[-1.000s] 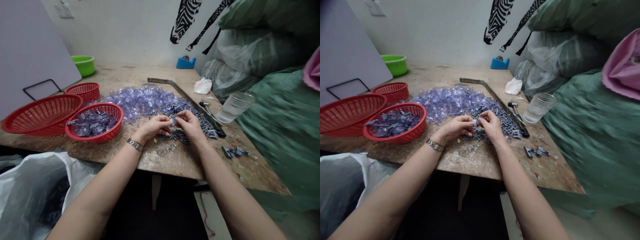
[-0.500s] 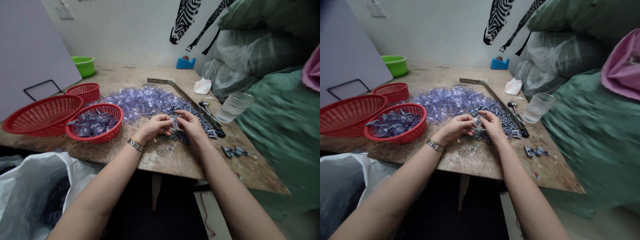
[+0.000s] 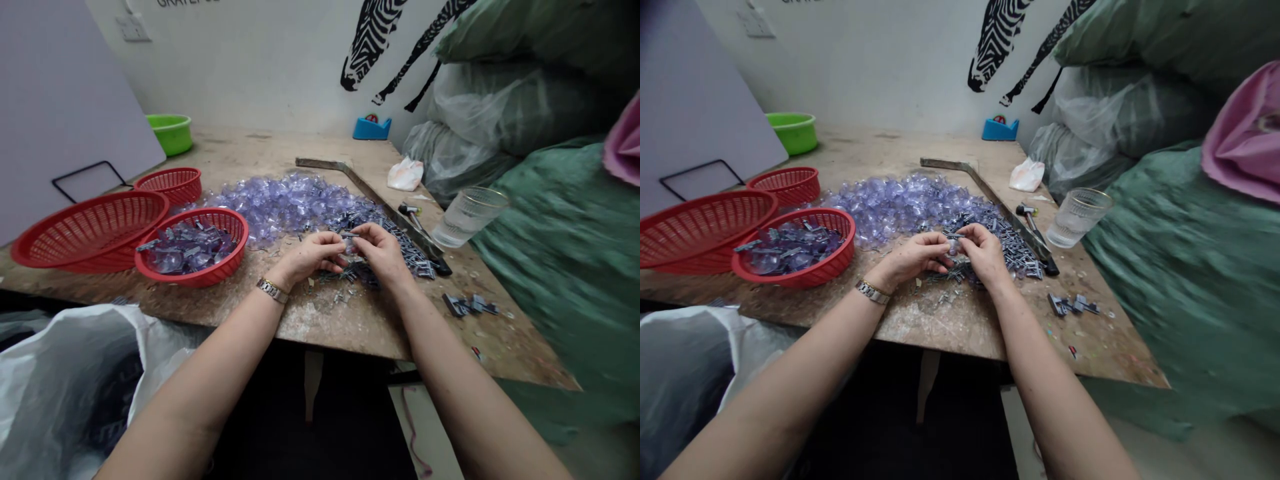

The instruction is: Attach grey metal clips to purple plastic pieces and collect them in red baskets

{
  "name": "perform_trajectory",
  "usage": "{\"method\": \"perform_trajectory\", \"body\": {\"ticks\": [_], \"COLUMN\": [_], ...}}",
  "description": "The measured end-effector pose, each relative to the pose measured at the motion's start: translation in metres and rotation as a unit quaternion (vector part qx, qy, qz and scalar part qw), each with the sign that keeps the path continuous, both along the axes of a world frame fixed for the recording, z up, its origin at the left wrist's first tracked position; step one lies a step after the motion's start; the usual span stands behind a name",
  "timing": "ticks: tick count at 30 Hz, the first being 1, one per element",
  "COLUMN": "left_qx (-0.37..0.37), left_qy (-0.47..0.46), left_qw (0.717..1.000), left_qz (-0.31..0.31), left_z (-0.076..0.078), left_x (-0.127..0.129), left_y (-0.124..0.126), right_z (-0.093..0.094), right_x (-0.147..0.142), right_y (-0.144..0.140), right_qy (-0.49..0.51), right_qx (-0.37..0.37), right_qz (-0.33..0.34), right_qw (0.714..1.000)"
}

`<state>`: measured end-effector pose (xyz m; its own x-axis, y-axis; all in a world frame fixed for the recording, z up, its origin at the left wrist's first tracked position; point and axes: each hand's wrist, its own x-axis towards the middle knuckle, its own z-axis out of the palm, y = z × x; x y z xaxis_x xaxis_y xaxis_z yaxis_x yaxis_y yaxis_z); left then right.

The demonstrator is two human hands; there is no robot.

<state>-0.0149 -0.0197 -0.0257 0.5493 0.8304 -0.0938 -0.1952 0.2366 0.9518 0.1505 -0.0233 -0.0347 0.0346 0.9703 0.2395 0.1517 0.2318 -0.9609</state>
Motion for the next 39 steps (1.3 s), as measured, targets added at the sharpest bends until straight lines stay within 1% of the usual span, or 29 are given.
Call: {"method": "perform_trajectory", "body": {"ticks": [5,12,18,21,23,25,29,31,33,36,39], "left_qx": [0.021,0.040,0.041,0.042,0.041,0.038,0.022,0.017,0.016,0.007,-0.008], "left_qy": [-0.004,-0.005,-0.002,-0.001,-0.002,-0.005,-0.018,-0.022,-0.025,-0.030,-0.035], "left_qw": [1.000,0.999,0.999,0.999,0.999,0.999,0.996,0.993,0.991,0.991,0.993], "left_qz": [0.012,0.017,0.005,0.010,0.019,0.033,0.089,0.118,0.131,0.128,0.111], "left_z": [0.000,0.003,-0.001,-0.001,0.000,0.002,0.004,0.004,0.004,0.003,0.003], "left_x": [0.000,-0.001,-0.001,-0.001,-0.001,-0.001,0.001,0.002,0.002,0.002,0.001], "left_y": [0.000,-0.002,-0.001,-0.001,-0.001,-0.002,-0.002,-0.001,0.000,0.000,-0.002], "right_z": [0.001,0.003,0.003,0.004,0.004,0.004,0.005,0.006,0.006,0.004,0.002], "right_x": [0.000,0.001,0.005,0.007,0.008,0.009,0.009,0.007,0.003,-0.002,-0.004], "right_y": [-0.001,-0.001,-0.001,-0.001,0.000,0.001,0.001,-0.001,-0.002,-0.005,-0.006], "right_qy": [0.001,0.025,0.000,-0.006,-0.013,-0.016,-0.007,-0.006,-0.019,-0.061,-0.084], "right_qx": [-0.013,-0.082,-0.118,-0.125,-0.108,-0.080,-0.021,0.005,0.029,0.057,0.066], "right_qz": [0.007,0.019,0.060,0.062,0.044,0.009,-0.059,-0.065,-0.059,-0.051,-0.046], "right_qw": [1.000,0.996,0.991,0.990,0.993,0.997,0.998,0.998,0.998,0.995,0.993]}}
